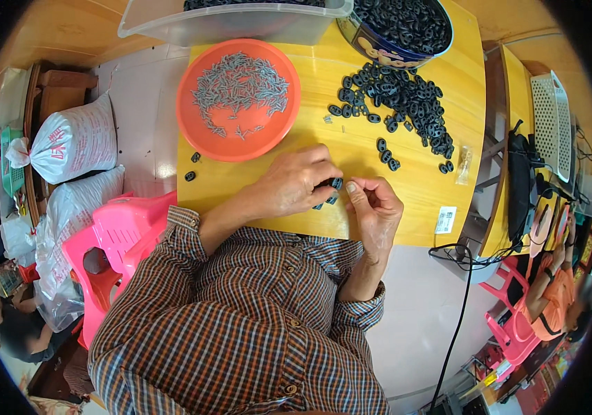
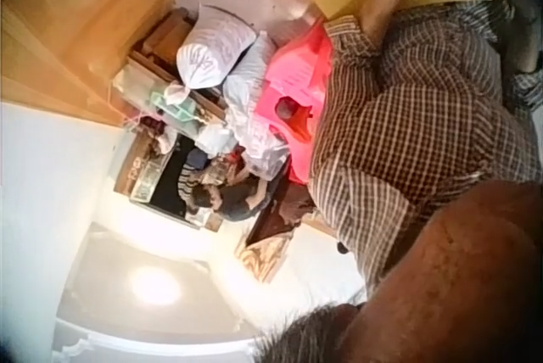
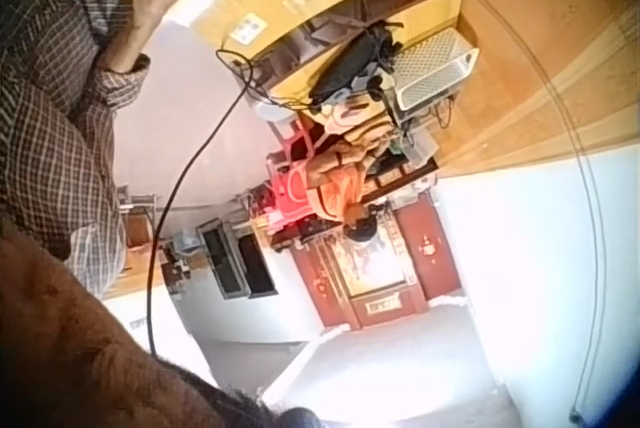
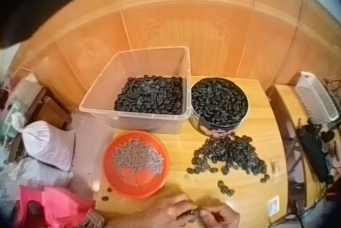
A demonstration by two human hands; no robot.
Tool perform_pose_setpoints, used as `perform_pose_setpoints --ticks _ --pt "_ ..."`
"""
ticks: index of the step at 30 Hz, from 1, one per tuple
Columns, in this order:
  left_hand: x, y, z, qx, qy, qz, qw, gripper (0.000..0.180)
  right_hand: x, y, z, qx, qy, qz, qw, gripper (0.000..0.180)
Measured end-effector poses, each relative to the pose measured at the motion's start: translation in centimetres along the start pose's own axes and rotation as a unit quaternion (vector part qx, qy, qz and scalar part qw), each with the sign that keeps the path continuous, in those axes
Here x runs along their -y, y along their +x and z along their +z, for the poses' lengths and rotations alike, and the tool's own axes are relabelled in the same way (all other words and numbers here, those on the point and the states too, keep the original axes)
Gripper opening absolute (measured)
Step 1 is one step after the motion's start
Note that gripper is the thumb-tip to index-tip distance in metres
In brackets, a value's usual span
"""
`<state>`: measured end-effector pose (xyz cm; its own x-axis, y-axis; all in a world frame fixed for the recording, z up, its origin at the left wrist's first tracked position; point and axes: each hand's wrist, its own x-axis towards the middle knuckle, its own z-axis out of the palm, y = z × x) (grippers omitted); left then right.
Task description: Assembling small silver screws into black plastic components at a workbench.
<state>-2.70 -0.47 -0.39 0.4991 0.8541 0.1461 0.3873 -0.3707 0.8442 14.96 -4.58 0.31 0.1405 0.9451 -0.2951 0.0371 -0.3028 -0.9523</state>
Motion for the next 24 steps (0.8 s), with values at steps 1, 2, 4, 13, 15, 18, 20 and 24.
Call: perform_pose_setpoints --ticks 1,2,4,13,15,18,20,24 --pt "-0.2 -0.1 0.0 0.000 0.020 -0.011 1.000 0.024 0.0 0.0 0.1 -0.011 -0.026 -0.014 0.999 0.006" --pt "-0.2 -0.1 0.0 -0.002 0.021 -0.011 1.000 0.024 -0.1 0.0 0.2 -0.009 -0.027 -0.015 0.999 0.006" --pt "-0.1 -0.1 0.2 -0.008 0.081 0.021 0.997 0.023 -0.5 0.1 0.3 -0.025 -0.067 -0.067 0.995 0.005" --pt "-0.3 -0.2 -0.2 -0.047 0.075 0.030 0.996 0.018 -0.6 0.1 0.5 -0.023 -0.120 -0.083 0.989 0.005" --pt "-0.1 -0.2 -1.0 -0.076 0.079 0.037 0.993 0.015 -0.2 -0.1 0.5 -0.021 -0.117 -0.080 0.990 0.005" --pt "0.1 0.1 -2.8 -0.136 0.088 0.020 0.987 0.011 -0.3 0.0 0.4 -0.025 -0.119 -0.073 0.990 0.006" --pt "1.0 0.3 -3.9 -0.198 0.111 -0.028 0.974 0.008 -0.3 0.0 0.5 -0.028 -0.123 -0.069 0.990 0.006" --pt "2.7 0.5 -5.5 -0.227 0.175 -0.052 0.957 0.007 -0.4 0.1 0.7 -0.032 -0.129 -0.076 0.988 0.006"
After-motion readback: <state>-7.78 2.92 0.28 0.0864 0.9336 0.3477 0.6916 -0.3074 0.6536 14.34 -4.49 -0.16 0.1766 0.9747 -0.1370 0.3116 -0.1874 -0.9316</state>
